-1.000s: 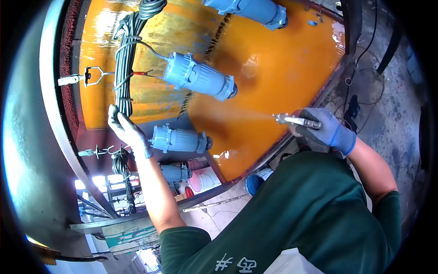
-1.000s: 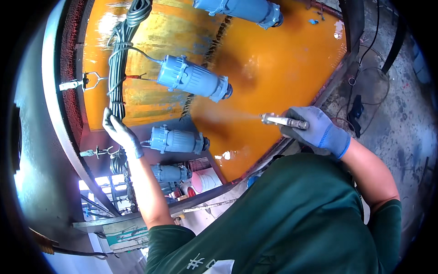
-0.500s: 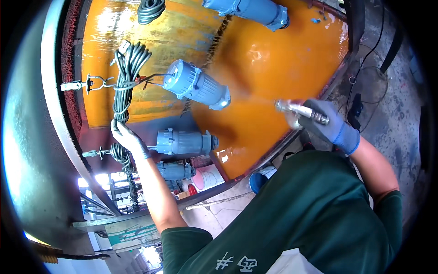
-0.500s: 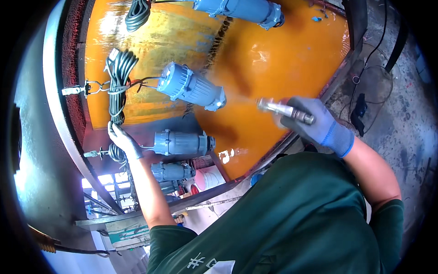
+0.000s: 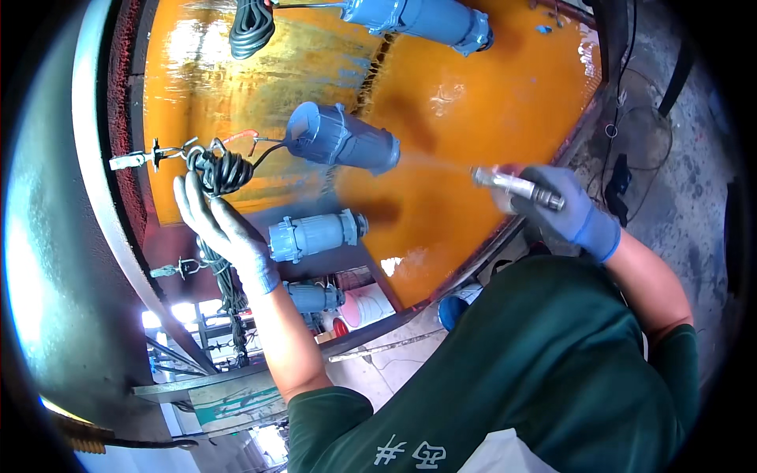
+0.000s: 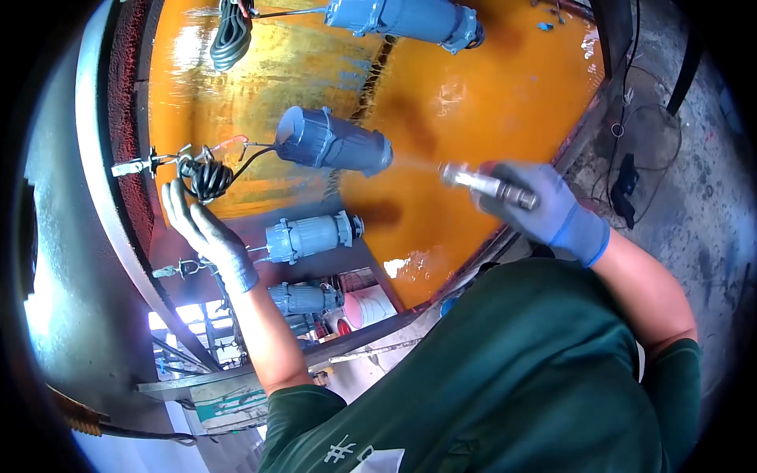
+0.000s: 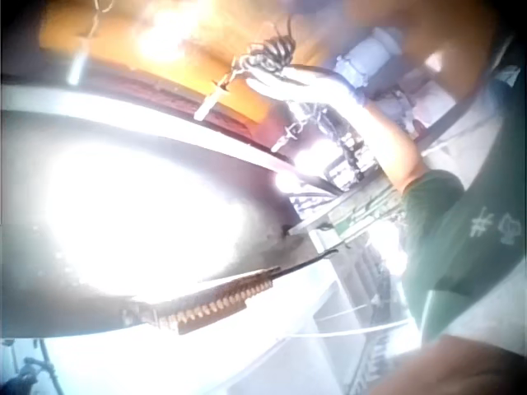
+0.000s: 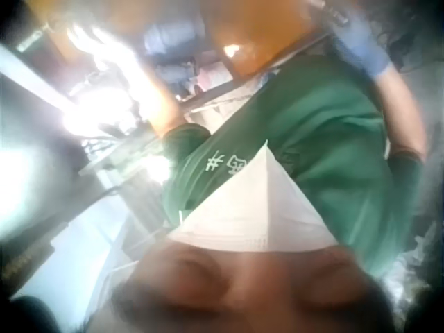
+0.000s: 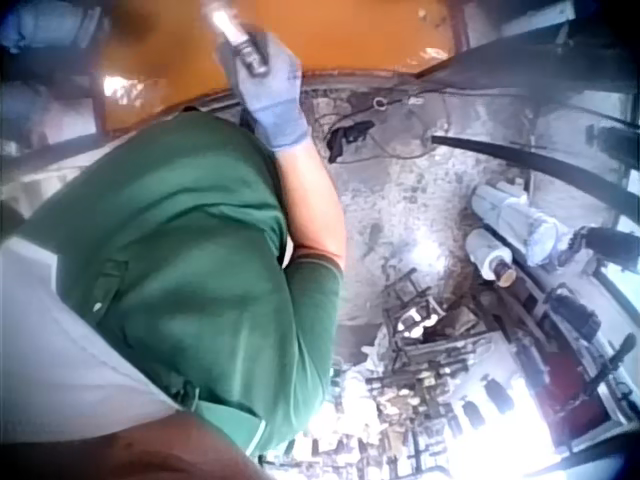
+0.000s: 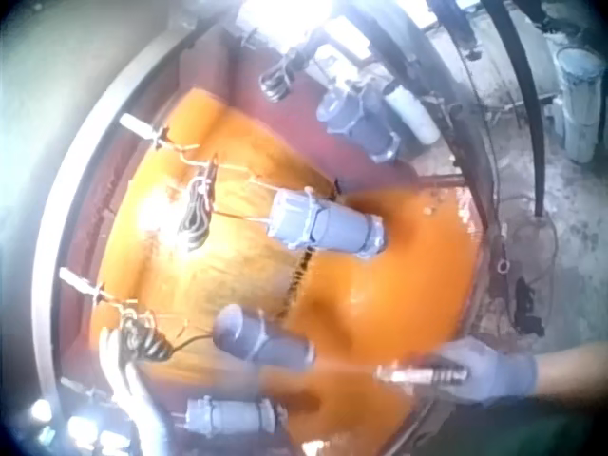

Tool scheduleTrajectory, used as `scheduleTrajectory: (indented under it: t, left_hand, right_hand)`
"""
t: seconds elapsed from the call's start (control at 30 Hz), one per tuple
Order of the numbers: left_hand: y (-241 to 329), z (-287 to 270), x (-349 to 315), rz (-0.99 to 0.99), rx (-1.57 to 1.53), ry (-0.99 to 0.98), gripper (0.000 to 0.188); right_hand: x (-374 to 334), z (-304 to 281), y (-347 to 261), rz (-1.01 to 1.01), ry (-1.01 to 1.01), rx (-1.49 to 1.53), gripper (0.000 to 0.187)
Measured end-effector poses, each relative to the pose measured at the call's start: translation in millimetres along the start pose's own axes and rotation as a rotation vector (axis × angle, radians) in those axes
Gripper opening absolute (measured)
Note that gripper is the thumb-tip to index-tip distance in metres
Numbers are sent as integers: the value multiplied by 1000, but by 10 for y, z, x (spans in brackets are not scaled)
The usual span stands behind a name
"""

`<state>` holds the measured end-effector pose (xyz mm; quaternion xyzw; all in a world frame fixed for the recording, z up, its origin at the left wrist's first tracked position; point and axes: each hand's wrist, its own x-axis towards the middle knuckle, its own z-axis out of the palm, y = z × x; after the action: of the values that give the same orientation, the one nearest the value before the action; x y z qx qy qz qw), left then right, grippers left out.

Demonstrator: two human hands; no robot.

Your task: The person presses a button on a control panel and spray paints hanging pump motors using a spray gun while rotating and holding them by hand.

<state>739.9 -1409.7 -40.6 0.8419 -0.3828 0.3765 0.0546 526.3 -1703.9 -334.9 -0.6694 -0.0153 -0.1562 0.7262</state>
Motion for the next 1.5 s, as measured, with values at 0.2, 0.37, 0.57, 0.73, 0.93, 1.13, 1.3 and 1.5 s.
scheduleTrajectory:
  t: [0.2,0.37,0.57,0.73,0.93,1.13,1.3,1.5]
  left_hand:
    - [-182,54,-183,125,76,-39,40]
    - [-251,8,-440,26,94,41,36]
    - [-638,-134,-897,-121,58,125,39]
    - [-974,-240,-1252,-270,101,186,38]
    - [-890,-373,-1597,-725,-127,122,39]
    - [-370,225,-2855,-756,-74,-46,40]
    - [393,857,-4702,-1102,-249,-362,34]
    - [980,493,-6833,-1144,-222,-1003,45]
  right_hand:
    - [-79,-56,209,3,-257,-111,26]
    - [31,-71,335,186,141,-4,22]
    - [-32,-121,513,30,-115,-74,21]
    - [-40,-84,478,103,-65,66,21]
    - [40,-13,328,-108,-120,-121,26]
    - [75,-30,152,-222,-337,-187,23]
    - [257,31,162,84,-48,-17,22]
    - [249,63,175,-72,-278,-170,24]
